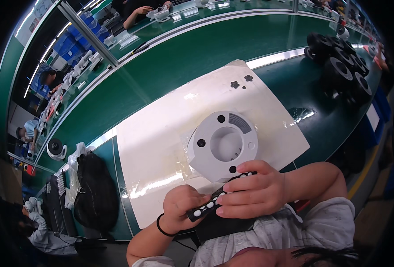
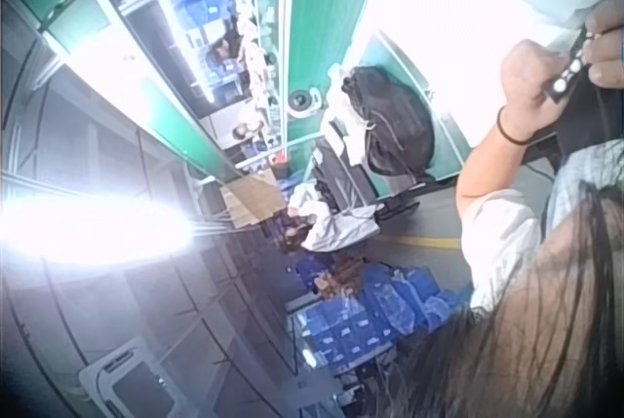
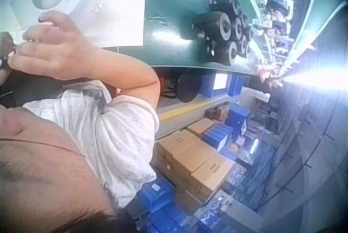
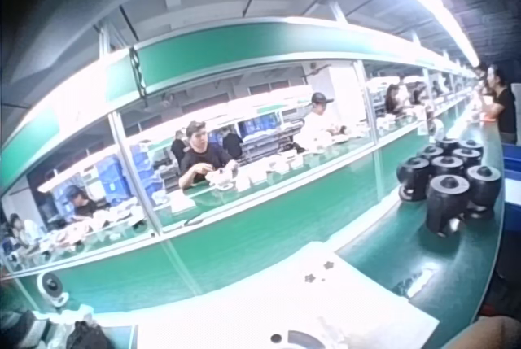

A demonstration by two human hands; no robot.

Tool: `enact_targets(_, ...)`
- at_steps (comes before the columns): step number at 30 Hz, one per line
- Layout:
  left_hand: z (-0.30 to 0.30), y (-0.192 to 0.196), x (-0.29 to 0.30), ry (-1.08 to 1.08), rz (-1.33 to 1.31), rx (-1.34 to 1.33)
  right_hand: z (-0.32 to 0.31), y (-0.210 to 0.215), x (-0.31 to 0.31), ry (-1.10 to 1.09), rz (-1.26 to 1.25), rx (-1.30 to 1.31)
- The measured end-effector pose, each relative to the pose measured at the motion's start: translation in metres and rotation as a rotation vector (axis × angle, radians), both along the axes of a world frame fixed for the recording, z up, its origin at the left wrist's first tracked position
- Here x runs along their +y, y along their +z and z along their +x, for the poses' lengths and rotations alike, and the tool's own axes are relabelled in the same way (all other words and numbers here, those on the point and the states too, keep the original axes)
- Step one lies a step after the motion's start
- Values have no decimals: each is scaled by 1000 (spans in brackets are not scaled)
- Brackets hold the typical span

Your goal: The person applies small adhesive pads from a sheet onto the base of camera housings and places the finished parts onto the conveyor belt.

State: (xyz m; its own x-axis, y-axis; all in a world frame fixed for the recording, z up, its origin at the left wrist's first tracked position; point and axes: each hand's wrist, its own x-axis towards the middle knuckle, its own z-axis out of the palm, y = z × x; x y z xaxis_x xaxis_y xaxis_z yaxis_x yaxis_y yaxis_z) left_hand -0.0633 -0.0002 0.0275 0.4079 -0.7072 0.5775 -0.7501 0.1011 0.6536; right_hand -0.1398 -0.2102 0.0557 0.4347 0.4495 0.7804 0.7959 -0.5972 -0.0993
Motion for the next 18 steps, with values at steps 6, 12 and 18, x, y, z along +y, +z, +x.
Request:
enact_targets(6, -1, 0, -1, -5, 11, -63, -1, -3, -1, 53, -33, -23)
enact_targets(12, -2, 0, -1, -3, 12, -69, 1, -2, -1, 29, 12, 72)
enact_targets(18, -4, -2, 0, 31, 7, -62, 1, -1, -2, 39, -5, 65)
